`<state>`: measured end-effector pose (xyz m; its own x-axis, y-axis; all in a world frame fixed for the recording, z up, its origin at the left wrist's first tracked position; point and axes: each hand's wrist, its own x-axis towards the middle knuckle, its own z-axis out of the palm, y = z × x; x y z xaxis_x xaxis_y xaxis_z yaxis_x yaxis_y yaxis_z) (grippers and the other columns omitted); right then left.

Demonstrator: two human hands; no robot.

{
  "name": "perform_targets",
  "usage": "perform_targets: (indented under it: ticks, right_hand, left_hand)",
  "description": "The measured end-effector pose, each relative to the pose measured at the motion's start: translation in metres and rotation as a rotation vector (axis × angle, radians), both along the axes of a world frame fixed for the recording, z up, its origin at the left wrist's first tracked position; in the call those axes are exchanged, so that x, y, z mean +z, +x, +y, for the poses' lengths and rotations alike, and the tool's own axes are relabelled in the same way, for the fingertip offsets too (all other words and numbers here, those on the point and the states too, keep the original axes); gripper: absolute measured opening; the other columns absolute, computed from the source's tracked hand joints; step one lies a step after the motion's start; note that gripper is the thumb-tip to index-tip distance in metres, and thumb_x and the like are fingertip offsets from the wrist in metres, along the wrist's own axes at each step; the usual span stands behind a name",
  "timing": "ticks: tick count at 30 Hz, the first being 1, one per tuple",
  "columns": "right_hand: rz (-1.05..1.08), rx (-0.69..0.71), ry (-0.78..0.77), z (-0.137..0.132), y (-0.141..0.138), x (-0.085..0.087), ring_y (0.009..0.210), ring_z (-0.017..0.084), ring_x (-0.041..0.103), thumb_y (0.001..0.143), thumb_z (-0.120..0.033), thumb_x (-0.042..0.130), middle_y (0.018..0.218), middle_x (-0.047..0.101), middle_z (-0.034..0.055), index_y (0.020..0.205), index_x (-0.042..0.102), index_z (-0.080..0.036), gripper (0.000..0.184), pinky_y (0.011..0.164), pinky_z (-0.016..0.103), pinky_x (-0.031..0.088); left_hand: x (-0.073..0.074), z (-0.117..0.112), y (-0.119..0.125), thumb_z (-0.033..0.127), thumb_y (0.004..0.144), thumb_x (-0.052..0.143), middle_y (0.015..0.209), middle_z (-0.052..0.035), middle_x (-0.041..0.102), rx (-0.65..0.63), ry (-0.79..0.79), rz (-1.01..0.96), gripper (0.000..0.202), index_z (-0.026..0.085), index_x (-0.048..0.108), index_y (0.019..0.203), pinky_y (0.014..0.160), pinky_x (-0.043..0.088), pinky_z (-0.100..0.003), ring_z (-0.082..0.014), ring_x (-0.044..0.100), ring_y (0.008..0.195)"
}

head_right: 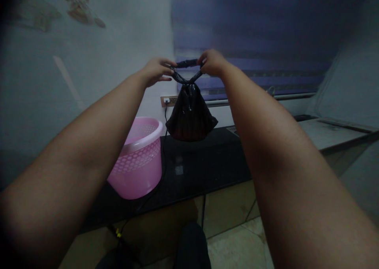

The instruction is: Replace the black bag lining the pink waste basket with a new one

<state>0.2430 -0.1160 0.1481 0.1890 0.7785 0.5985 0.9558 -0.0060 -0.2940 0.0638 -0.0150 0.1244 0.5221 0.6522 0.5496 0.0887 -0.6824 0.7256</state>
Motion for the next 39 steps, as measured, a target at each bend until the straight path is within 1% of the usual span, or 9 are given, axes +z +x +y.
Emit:
perform_targets:
  ticks: [4, 7, 9, 15, 18, 22, 28, 35, 39]
  right_hand:
    - [0.026, 0.02, -0.006, 0.001, 0.001, -0.003, 0.064, 0.006, 0.047, 0.077, -0.002, 0.058, 0.111, 0.064, 0.0138, 0.123, 0.063, -0.009, 0.047, 0.06, 0.019, 0.038]
    - [0.012, 0.014, -0.005, 0.003, 0.002, -0.005, 0.064, 0.005, 0.046, 0.077, -0.003, 0.059, 0.108, 0.065, 0.0117, 0.122, 0.064, -0.011, 0.046, 0.062, 0.018, 0.038]
    - [0.008, 0.007, -0.014, 0.004, 0.003, -0.007, 0.062, 0.004, 0.045, 0.076, -0.003, 0.06, 0.109, 0.065, 0.0107, 0.122, 0.064, -0.012, 0.047, 0.061, 0.017, 0.038]
    - [0.021, 0.009, -0.037, 0.007, 0.003, -0.01, 0.058, 0.002, 0.042, 0.075, -0.002, 0.06, 0.112, 0.063, 0.011, 0.122, 0.064, -0.011, 0.048, 0.056, 0.018, 0.035]
    - [0.033, 0.028, -0.04, 0.009, 0.004, -0.013, 0.057, 0.002, 0.041, 0.075, -0.001, 0.059, 0.111, 0.064, 0.0118, 0.122, 0.064, -0.01, 0.048, 0.056, 0.018, 0.034]
    - [0.069, 0.021, -0.054, 0.008, 0.002, -0.015, 0.057, 0.003, 0.041, 0.077, -0.002, 0.058, 0.111, 0.063, 0.0112, 0.123, 0.063, -0.011, 0.047, 0.056, 0.019, 0.035]
    - [0.091, 0.008, -0.08, 0.011, 0.004, -0.02, 0.057, 0.003, 0.04, 0.077, -0.002, 0.059, 0.112, 0.063, 0.0107, 0.123, 0.064, -0.012, 0.048, 0.06, 0.02, 0.037]
    - [0.099, 0.021, -0.084, 0.015, 0.009, -0.024, 0.058, 0.003, 0.041, 0.075, 0.0, 0.058, 0.111, 0.064, 0.0109, 0.123, 0.063, -0.012, 0.049, 0.061, 0.019, 0.039]
    - [0.057, 0.035, -0.083, 0.016, 0.01, -0.026, 0.057, 0.002, 0.041, 0.074, -0.001, 0.059, 0.11, 0.064, 0.0118, 0.123, 0.064, -0.009, 0.05, 0.057, 0.018, 0.036]
  left_hand:
    - [-0.002, 0.002, 0.0, 0.001, 0.065, 0.053, 0.096, -0.0062, 0.064, -0.007, -0.01, 0.011, 0.039, 0.019, 0.065, 0.098, 0.096, 0.04, -0.041, -0.0233, 0.056, 0.11]
    - [-0.004, 0.005, -0.001, 0.001, 0.066, 0.052, 0.098, -0.0077, 0.064, -0.039, -0.026, -0.002, 0.039, 0.016, 0.064, 0.099, 0.096, 0.041, -0.042, -0.0225, 0.056, 0.107]
    - [-0.006, 0.007, 0.0, 0.001, 0.066, 0.051, 0.097, -0.0073, 0.064, -0.04, -0.029, -0.005, 0.038, 0.016, 0.064, 0.099, 0.096, 0.041, -0.042, -0.0224, 0.057, 0.106]
    - [-0.01, 0.01, 0.0, 0.001, 0.065, 0.051, 0.091, -0.0046, 0.062, -0.013, -0.024, 0.024, 0.037, 0.018, 0.066, 0.094, 0.094, 0.04, -0.038, -0.0225, 0.056, 0.107]
    - [-0.013, 0.011, 0.0, 0.003, 0.064, 0.053, 0.092, -0.0046, 0.063, -0.008, -0.02, 0.033, 0.037, 0.02, 0.066, 0.094, 0.094, 0.04, -0.039, -0.0234, 0.055, 0.108]
    - [-0.015, 0.013, 0.0, 0.004, 0.065, 0.054, 0.095, -0.005, 0.063, 0.004, -0.019, 0.051, 0.035, 0.02, 0.066, 0.094, 0.095, 0.039, -0.039, -0.0236, 0.055, 0.108]
    - [-0.019, 0.015, 0.0, 0.004, 0.065, 0.054, 0.093, -0.0062, 0.063, -0.014, -0.022, 0.074, 0.036, 0.018, 0.066, 0.096, 0.096, 0.039, -0.041, -0.0247, 0.056, 0.108]
    - [-0.025, 0.022, 0.002, 0.008, 0.066, 0.055, 0.09, -0.0055, 0.064, -0.034, -0.031, 0.072, 0.034, 0.02, 0.067, 0.095, 0.092, 0.042, -0.037, -0.0243, 0.057, 0.106]
    - [-0.028, 0.029, 0.003, 0.008, 0.064, 0.056, 0.092, -0.0064, 0.066, -0.039, -0.052, 0.064, 0.037, 0.022, 0.068, 0.097, 0.091, 0.043, -0.037, -0.026, 0.057, 0.108]
